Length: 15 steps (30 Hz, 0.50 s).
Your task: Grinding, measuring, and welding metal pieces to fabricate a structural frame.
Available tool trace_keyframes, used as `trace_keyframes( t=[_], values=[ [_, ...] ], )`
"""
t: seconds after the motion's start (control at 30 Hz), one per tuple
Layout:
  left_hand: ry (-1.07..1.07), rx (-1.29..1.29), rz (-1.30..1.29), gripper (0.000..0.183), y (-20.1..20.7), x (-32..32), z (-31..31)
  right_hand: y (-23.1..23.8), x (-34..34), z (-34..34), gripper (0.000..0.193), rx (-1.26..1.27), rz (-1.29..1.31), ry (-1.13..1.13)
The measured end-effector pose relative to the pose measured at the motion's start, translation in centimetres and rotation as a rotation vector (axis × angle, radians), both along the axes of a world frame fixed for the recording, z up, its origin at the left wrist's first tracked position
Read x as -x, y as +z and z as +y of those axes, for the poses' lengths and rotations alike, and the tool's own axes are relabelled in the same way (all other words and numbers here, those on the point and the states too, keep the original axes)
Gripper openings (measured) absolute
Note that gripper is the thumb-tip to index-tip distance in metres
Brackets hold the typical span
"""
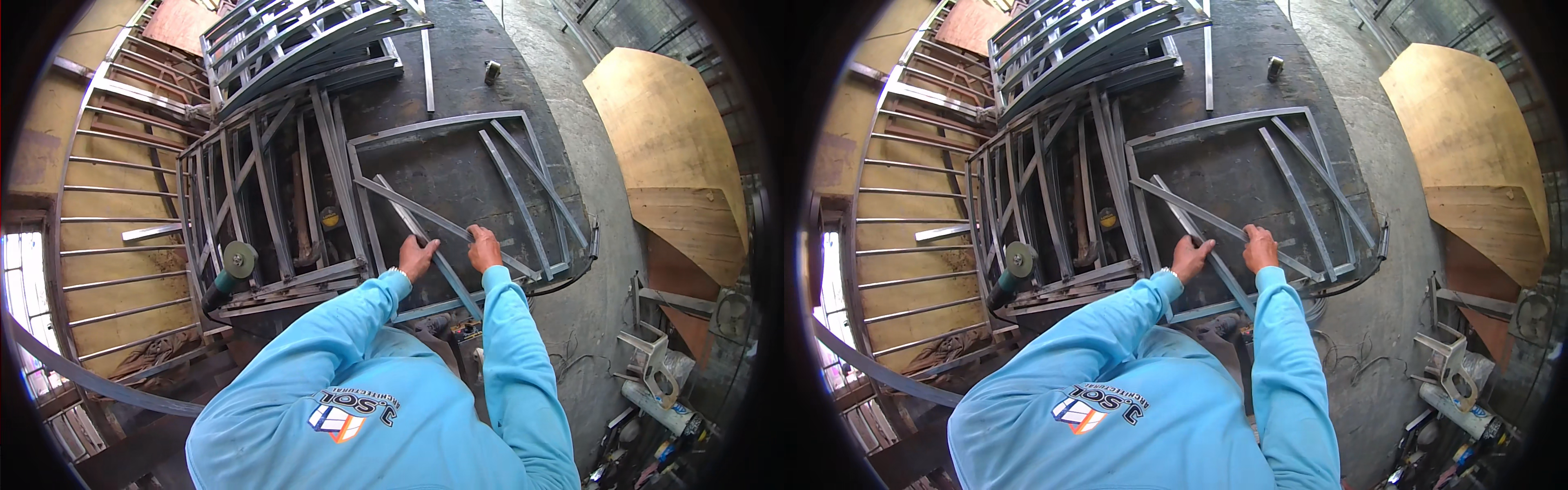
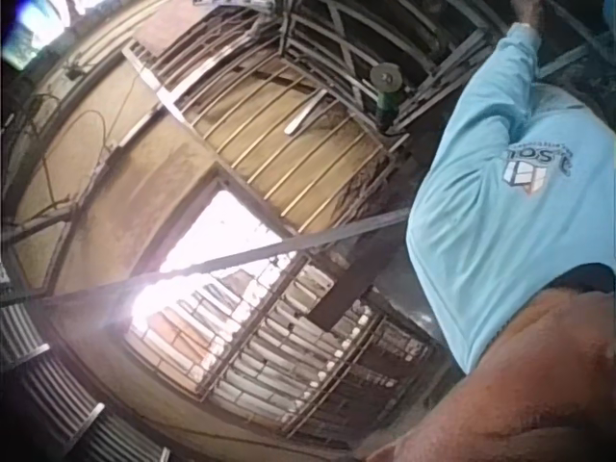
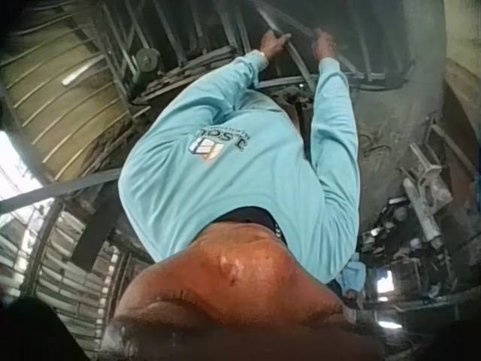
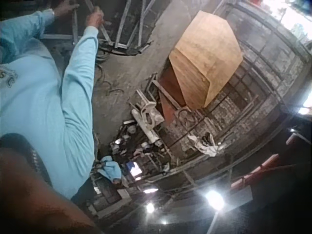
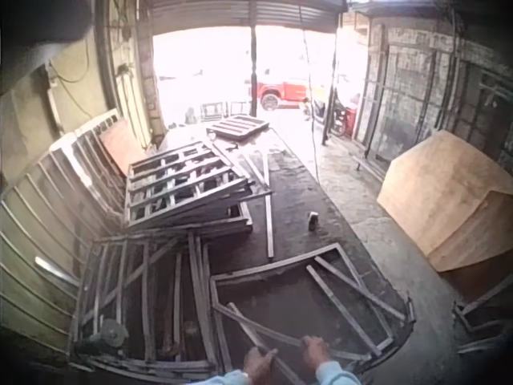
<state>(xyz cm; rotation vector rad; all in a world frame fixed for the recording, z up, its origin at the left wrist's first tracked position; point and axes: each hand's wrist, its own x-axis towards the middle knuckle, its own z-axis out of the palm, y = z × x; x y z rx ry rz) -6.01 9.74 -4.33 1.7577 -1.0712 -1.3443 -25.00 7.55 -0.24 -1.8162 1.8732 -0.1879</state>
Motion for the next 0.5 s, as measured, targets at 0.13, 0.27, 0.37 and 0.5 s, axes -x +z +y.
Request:
trace_keyframes(
  t=[0.13, 0.27, 0.37, 0.5],
  values=[
    [-0.08, -0.168, -0.005, 0.041, 0.7, -0.6, -3.4, 0.0, 0.5, 0.5, 0.036, 0.029, -0.037, 0.023],
    [0.058, 0.018, 0.036, 0.05, 1.0, -0.7, -4.2, 0.4, 0.5, 0.3, 0.037, 0.067, -0.043, 0.036],
    [0.22, 0.121, 0.34, 0.056, -0.2, -0.5, -4.5, 0.9, 0.3, -0.2, 0.037, 0.079, -0.059, 0.04],
    [0.159, 0.035, 0.521, 0.065, 1.9, 0.1, -4.5, 0.8, 0.7, 0.0, 0.037, 0.082, -0.064, 0.036]
  ],
)
